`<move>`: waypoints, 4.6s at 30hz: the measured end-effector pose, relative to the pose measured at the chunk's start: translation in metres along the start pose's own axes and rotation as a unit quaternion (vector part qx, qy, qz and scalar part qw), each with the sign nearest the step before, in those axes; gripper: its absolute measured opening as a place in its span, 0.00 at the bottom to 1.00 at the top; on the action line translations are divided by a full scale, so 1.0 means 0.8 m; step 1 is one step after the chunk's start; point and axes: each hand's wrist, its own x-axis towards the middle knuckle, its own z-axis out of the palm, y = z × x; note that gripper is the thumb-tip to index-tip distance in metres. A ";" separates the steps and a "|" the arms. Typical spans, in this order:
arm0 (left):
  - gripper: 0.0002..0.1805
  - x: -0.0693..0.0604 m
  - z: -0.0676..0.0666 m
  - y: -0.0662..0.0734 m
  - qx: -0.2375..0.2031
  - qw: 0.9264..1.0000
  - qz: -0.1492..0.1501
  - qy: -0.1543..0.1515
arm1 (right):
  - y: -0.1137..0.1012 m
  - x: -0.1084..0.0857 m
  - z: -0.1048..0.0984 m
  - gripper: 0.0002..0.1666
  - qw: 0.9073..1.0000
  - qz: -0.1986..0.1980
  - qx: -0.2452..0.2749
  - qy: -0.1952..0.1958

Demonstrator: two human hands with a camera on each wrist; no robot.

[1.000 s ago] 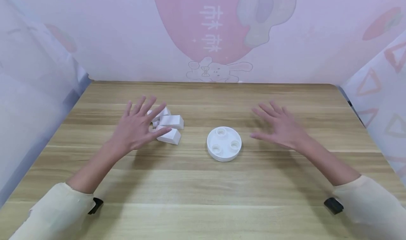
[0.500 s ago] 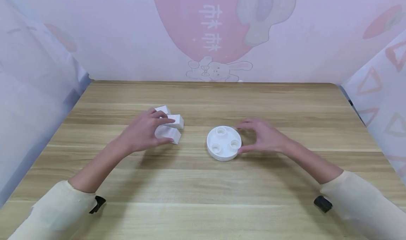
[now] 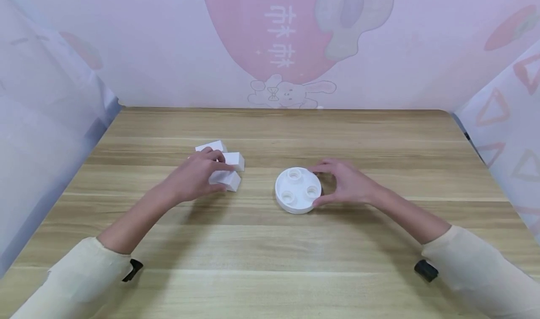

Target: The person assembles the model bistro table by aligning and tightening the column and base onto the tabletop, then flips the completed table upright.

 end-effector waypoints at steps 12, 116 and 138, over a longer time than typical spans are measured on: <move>0.20 0.007 -0.006 0.008 -0.034 0.999 -0.014 0.019 | 0.004 0.001 0.005 0.47 1.000 0.006 0.027 0.009; 0.34 0.075 0.026 0.112 -0.316 0.941 0.116 0.042 | 0.001 0.003 0.002 0.43 0.997 0.022 0.074 -0.015; 0.23 0.072 0.022 0.109 -0.345 0.932 0.110 0.015 | 0.005 0.002 0.004 0.43 0.998 0.007 0.068 -0.005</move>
